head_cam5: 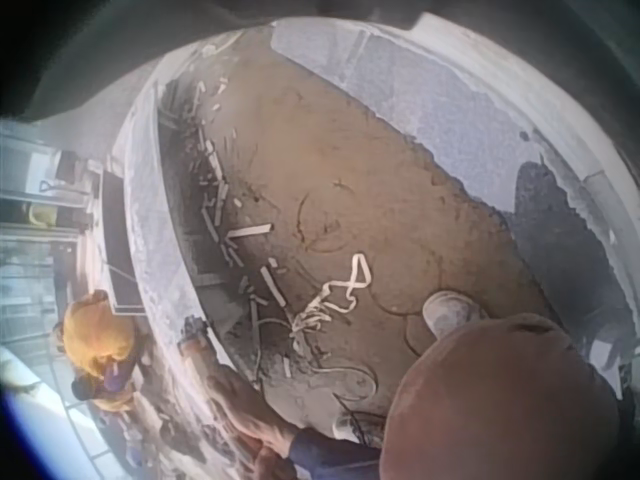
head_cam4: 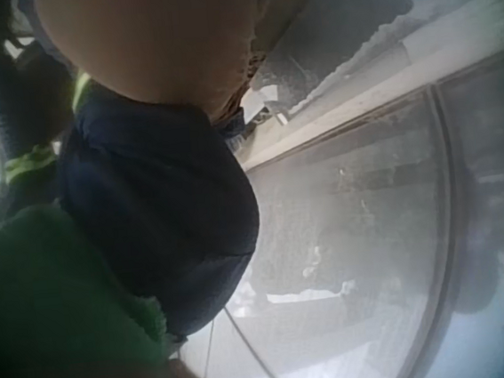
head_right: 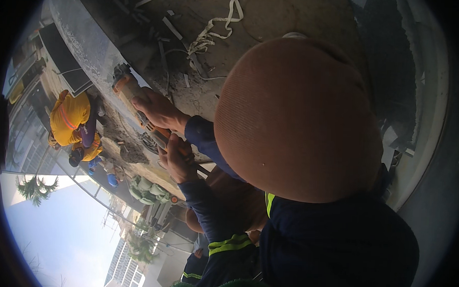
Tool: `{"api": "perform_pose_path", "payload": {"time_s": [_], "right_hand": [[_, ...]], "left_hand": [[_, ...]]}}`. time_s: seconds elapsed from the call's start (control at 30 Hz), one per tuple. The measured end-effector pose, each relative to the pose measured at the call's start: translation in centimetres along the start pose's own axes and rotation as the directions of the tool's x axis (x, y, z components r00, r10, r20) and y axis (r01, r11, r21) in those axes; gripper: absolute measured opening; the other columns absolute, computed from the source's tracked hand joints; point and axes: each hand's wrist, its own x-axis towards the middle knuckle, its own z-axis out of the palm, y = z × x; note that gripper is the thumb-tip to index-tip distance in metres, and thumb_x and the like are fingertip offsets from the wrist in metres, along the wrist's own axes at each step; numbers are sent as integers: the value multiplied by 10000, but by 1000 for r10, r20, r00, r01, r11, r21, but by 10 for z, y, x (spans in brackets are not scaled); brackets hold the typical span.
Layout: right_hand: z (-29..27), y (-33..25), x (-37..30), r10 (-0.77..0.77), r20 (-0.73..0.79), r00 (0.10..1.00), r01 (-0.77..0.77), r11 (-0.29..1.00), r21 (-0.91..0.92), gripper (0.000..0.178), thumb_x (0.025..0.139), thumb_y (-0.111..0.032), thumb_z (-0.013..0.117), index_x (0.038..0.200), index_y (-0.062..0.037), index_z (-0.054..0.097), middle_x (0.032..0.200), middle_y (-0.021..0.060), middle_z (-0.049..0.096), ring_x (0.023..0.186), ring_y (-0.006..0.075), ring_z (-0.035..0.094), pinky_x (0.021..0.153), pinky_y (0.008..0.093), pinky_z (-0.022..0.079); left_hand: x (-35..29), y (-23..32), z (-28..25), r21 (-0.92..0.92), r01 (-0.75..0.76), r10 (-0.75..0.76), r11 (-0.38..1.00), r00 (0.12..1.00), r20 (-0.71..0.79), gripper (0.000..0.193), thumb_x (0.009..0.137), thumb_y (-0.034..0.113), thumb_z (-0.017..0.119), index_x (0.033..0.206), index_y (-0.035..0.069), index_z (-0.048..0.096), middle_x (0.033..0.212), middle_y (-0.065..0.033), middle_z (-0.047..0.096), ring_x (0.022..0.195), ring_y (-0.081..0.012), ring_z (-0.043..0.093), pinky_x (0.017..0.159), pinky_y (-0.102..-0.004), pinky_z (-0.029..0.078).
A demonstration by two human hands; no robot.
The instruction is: The person uses an angle grinder to grind a concrete surface, creating dust and debris. The person maintains a steady grip on the tool while moving it across the surface.
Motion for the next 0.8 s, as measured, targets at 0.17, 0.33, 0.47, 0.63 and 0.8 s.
{"api": "perform_pose_path", "payload": {"time_s": [0.17,0.33,0.47,0.63,0.8], "right_hand": [[0,7,2,-38,-6,999,38,999,-13,543,1095,-451,575,1456,-46,588,1175,115,722,1115,207,656,1007,381,492],[-3,8,0,-52,-11,999,52,999,-8,552,1095,-444,579,1460,-29,581,1182,119,719,1121,203,653,1011,375,492],[2,11,-3,-36,15,999,36,999,-3,552,1100,-435,575,1467,-24,575,1192,122,717,1122,202,652,1012,371,493],[-2,12,-4,-48,17,999,48,999,-15,555,1105,-430,566,1479,-21,567,1197,124,714,1117,205,651,1015,373,494],[0,14,-6,-25,-1,1000,25,1000,-13,556,1107,-434,564,1491,-33,563,1208,132,714,1133,209,651,1025,375,490]], "left_hand": [[-1,-5,4,-28,-40,40,999,999,-29,343,973,141,727,1231,11,542,754,-51,603,523,-122,604,415,-243,425],[-1,-6,4,-46,-25,25,999,1000,-1,319,981,130,716,1220,11,542,701,-25,564,484,-105,565,397,-244,409],[-5,-6,0,-62,-36,35,997,999,-7,292,988,102,700,1218,17,542,690,-11,535,459,-93,524,389,-242,395],[-9,-6,-1,-13,-38,38,999,999,18,249,976,170,738,1147,42,610,733,-3,548,528,-92,512,566,-272,528],[-10,-8,0,-48,-43,44,998,999,21,297,974,107,711,1224,20,575,709,1,532,478,-74,479,449,-252,422]]}}
